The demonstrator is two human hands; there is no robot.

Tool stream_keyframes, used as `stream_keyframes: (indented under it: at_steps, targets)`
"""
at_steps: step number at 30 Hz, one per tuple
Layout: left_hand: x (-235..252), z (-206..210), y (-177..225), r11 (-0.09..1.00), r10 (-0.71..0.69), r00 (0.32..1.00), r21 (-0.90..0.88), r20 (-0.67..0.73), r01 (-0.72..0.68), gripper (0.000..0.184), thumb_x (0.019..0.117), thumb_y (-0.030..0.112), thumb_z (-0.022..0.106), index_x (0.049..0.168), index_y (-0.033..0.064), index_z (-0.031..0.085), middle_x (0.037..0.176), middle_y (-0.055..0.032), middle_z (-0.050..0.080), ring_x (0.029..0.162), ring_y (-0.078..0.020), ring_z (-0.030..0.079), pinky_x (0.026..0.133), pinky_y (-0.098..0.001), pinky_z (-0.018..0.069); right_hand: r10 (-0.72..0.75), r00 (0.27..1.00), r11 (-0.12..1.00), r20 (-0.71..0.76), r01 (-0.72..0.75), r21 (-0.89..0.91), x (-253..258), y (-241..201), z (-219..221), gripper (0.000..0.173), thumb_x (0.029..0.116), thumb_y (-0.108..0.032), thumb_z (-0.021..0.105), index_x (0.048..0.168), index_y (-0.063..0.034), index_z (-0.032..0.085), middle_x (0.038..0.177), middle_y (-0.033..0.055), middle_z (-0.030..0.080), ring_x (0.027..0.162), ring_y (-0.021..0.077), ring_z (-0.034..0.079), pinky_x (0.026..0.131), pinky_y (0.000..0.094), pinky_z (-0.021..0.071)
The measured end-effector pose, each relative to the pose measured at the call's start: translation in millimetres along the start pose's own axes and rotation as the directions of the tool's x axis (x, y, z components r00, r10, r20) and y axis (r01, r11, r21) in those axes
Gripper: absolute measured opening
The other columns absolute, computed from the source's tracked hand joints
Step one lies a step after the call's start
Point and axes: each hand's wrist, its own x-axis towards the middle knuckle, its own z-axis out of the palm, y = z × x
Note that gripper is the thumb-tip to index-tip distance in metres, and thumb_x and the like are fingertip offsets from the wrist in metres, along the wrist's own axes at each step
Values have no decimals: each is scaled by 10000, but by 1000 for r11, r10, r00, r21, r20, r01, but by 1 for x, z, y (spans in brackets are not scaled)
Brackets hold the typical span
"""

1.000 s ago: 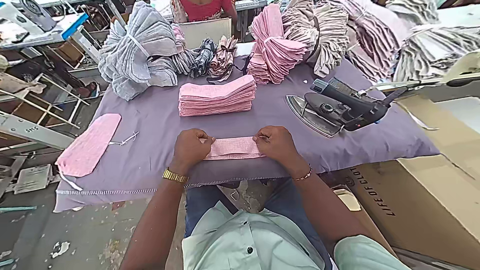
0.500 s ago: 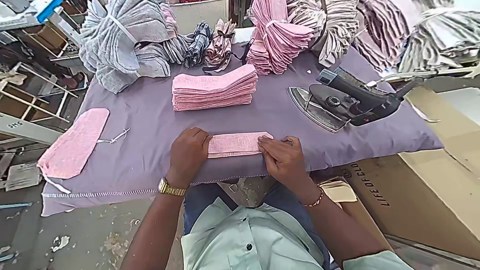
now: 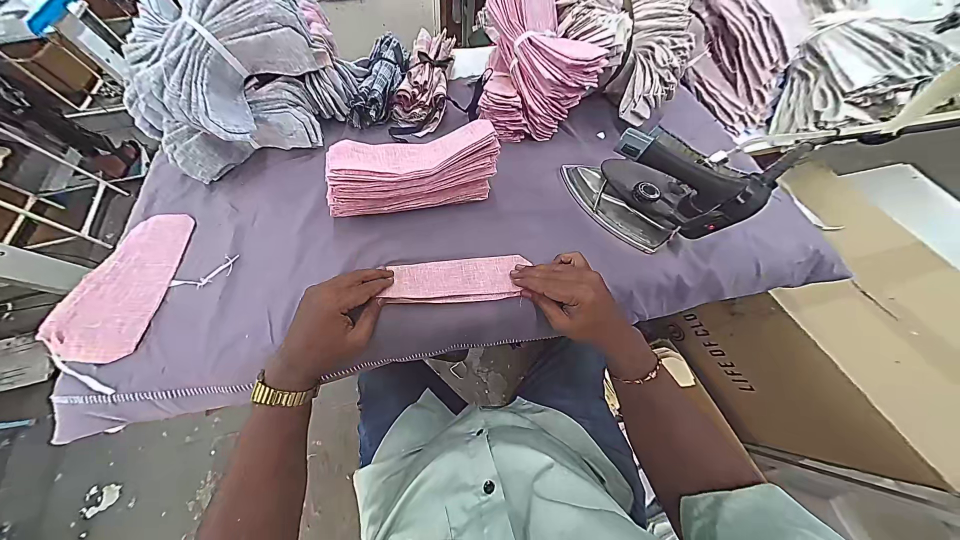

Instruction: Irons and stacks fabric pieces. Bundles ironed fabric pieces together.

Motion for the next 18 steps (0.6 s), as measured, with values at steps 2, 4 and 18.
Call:
stream_keyframes:
  at_steps: [2, 4, 18]
  targets:
    - [0, 5, 2, 1000, 6, 999, 16, -42, -5, 297, 992, 168, 544, 1181, 136, 771, 1296, -22, 712, 1231, -140, 658, 1047, -388, 558, -26, 1000, 999, 15, 26, -40, -1, 0, -1, 250, 1052, -175, 563, 1158, -153, 789, 1214, -26, 761, 1184, 92, 677, 1064, 435, 465]
    - [1, 9, 5, 1000, -11, 997, 29, -71, 13, 291, 973, 155, 547, 1148, 136, 778, 1272, -19, 720, 1224, -140, 658, 1048, -383, 552, -60, 998, 995, 11, 61, -84, -2, -1, 1, 262, 1041, -147, 551, 1150, -144, 790, 1210, -17, 762, 1174, 102, 681, 1057, 442, 464]
    - [11, 2, 17, 965, -259, 962, -55, -90, 255, 160, 863, 182, 652, 963, 205, 775, 1064, 83, 735, 1041, -51, 668, 906, -319, 566, 182, 969, 983, -165, -185, -3, 8, -11, 23, 211, 892, -150, 582, 980, -180, 771, 1007, -69, 761, 1014, 76, 670, 950, 495, 420]
